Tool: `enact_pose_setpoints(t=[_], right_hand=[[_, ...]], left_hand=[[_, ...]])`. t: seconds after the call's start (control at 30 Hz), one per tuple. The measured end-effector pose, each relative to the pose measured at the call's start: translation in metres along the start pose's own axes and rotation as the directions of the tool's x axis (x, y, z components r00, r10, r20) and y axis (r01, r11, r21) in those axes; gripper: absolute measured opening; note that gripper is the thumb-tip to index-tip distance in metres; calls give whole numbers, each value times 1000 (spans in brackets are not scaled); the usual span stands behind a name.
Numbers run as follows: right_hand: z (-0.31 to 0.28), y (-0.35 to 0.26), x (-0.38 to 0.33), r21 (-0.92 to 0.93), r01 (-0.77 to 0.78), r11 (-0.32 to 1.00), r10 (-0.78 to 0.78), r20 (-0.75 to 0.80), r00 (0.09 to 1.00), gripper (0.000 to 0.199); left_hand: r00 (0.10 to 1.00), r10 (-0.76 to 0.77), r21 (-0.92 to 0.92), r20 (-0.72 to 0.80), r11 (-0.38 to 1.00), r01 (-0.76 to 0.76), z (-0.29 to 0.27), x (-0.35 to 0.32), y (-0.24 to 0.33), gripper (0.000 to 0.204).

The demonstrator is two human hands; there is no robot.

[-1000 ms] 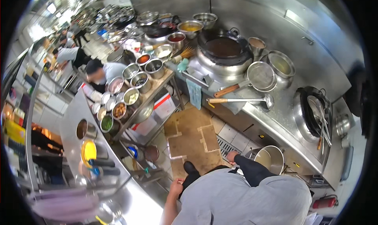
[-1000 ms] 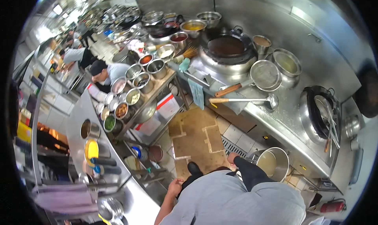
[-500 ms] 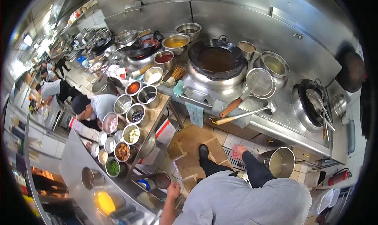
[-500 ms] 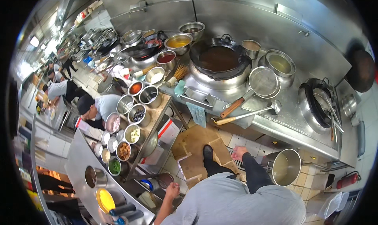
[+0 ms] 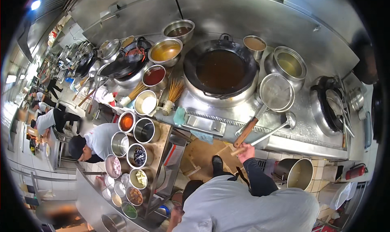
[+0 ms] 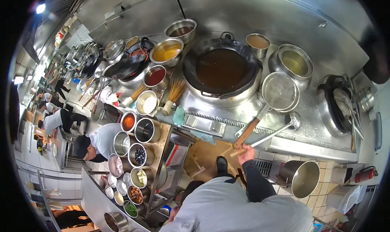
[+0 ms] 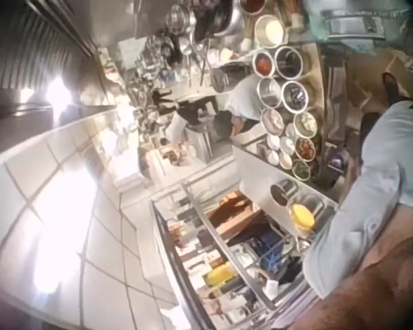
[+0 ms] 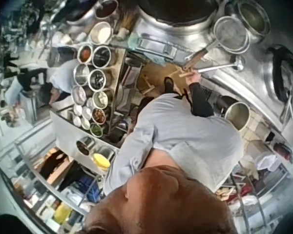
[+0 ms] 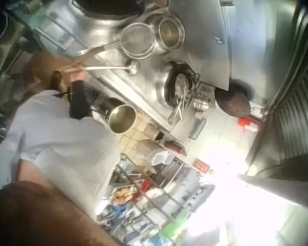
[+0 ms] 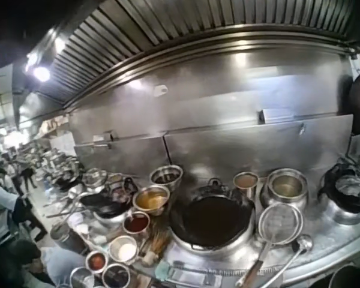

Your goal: The person scoops liquid with a ladle, wipes the handles of skimmers with a cloth, strains oil from a wok using a skimmer, and holds the edge of the wok.

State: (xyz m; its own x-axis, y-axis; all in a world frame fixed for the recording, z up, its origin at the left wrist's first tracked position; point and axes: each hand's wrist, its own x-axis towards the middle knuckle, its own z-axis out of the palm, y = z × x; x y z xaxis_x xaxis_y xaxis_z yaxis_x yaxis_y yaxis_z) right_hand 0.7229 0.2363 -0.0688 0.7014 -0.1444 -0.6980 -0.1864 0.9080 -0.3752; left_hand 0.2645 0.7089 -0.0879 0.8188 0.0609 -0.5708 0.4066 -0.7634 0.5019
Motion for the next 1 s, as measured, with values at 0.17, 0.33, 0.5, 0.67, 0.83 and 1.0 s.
enact_pose_setpoints(t=[0.17,0.33,0.5,0.67,0.83,1.0], right_hand=[[-78,1,46,158,258,953,-235,-153,960,13],[14,-23,-41,-494,364,790,-592,-459,662,16],[107,-53,-85,-676,545,496,-844,-227,486,7],[242,-87,-72,-648,686,330,-705,314,636,15],[439,-64,-43,-604,750,270,-496,580,646,18],[595,-43,66,-646,736,204,-186,712,677,13]], left_hand=[[990,-133,-10,48,991,134,-76,139,42,40],[986,-162,-314,39,935,167,-117,247,40,31],[999,-21,-532,49,846,44,-200,288,148,29],[981,168,-410,98,905,-114,-219,319,195,36],[988,150,-679,47,730,-79,-199,320,161,52],[970,-82,-712,229,665,224,-204,291,148,42]])
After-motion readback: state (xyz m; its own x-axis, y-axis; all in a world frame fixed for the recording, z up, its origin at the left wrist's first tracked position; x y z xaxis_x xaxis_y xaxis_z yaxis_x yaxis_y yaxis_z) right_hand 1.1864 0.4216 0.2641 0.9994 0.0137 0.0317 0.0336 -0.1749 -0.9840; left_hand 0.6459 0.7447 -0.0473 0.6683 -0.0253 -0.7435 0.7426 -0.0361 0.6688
